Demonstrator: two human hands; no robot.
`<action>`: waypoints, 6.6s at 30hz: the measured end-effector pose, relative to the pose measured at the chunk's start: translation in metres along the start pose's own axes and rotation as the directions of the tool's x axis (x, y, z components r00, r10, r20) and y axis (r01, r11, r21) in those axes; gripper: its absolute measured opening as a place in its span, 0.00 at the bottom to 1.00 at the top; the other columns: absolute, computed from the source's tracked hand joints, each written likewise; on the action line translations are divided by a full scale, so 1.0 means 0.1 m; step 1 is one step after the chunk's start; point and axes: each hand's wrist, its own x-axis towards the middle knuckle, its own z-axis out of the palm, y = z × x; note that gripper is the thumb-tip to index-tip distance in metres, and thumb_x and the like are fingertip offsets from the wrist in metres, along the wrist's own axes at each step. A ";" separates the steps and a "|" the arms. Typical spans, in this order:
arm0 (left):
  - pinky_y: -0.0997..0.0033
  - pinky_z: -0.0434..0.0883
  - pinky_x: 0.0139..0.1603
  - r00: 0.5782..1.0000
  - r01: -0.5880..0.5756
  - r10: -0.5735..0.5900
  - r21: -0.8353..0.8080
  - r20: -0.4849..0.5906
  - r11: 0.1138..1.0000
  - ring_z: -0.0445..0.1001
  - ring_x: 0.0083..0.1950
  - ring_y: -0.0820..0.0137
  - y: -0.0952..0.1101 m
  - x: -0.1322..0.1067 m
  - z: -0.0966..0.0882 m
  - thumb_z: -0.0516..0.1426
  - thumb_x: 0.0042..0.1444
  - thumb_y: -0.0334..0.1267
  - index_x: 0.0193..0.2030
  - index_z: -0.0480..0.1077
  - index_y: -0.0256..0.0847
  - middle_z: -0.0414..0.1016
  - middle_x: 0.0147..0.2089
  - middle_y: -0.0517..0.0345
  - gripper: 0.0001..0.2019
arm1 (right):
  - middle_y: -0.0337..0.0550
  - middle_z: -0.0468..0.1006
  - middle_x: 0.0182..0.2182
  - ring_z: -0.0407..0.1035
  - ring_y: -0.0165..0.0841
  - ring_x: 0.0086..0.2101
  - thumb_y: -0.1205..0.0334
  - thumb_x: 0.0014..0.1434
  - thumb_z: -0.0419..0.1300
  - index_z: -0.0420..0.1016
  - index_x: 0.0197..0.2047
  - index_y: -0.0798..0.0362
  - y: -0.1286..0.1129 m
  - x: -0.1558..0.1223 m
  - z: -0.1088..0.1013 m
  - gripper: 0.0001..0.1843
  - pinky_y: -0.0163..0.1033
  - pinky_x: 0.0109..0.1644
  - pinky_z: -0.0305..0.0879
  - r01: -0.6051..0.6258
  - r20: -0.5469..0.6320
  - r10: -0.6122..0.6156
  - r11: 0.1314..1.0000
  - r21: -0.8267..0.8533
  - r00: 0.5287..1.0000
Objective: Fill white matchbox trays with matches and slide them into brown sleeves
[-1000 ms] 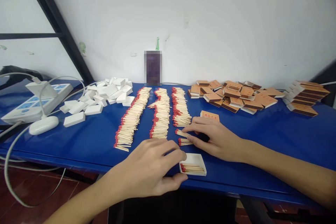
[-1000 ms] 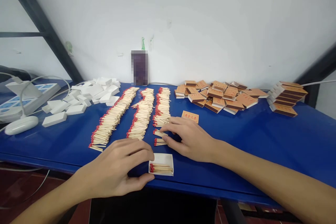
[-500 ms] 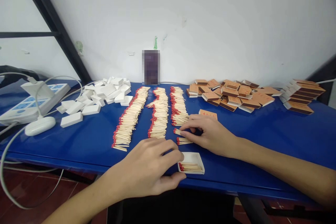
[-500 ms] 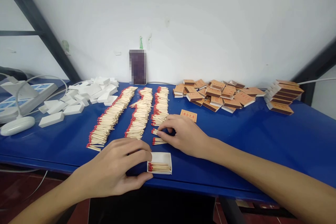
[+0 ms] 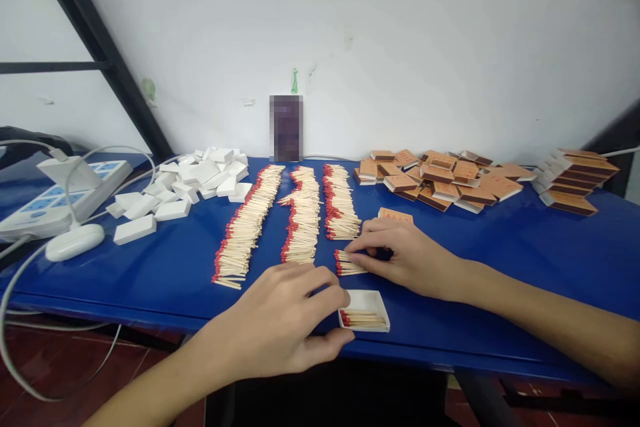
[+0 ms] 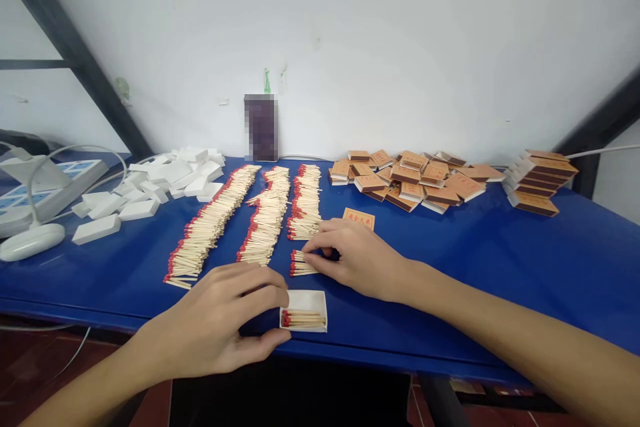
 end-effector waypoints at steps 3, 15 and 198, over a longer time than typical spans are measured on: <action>0.66 0.73 0.41 1.000 0.003 -0.003 0.003 -0.002 1.000 0.76 0.39 0.67 0.00 -0.01 0.00 0.57 0.64 0.40 0.42 0.70 0.40 0.75 0.41 0.57 0.06 | 0.43 0.78 0.32 0.70 0.34 0.33 0.57 0.70 0.55 0.83 0.42 0.49 -0.02 -0.01 -0.02 0.14 0.39 0.37 0.63 -0.017 0.020 0.016 1.000 0.025 1.000; 0.65 0.74 0.41 1.000 -0.011 0.010 -0.004 -0.019 1.000 0.76 0.38 0.66 -0.01 0.01 -0.01 0.59 0.63 0.39 0.42 0.69 0.40 0.76 0.41 0.56 0.05 | 0.42 0.75 0.33 0.69 0.34 0.33 0.54 0.63 0.64 0.82 0.44 0.50 -0.07 -0.04 0.01 0.11 0.39 0.36 0.63 -0.087 0.013 0.087 0.996 0.016 0.996; 0.65 0.73 0.44 1.000 -0.013 0.014 0.034 -0.028 0.999 0.74 0.40 0.68 -0.02 0.00 0.00 0.56 0.67 0.40 0.46 0.72 0.41 0.74 0.47 0.56 0.07 | 0.36 0.74 0.28 0.65 0.28 0.26 0.63 0.60 0.61 0.73 0.40 0.51 -0.34 -0.13 -0.07 0.04 0.33 0.29 0.63 -0.298 0.265 0.228 0.915 0.270 0.937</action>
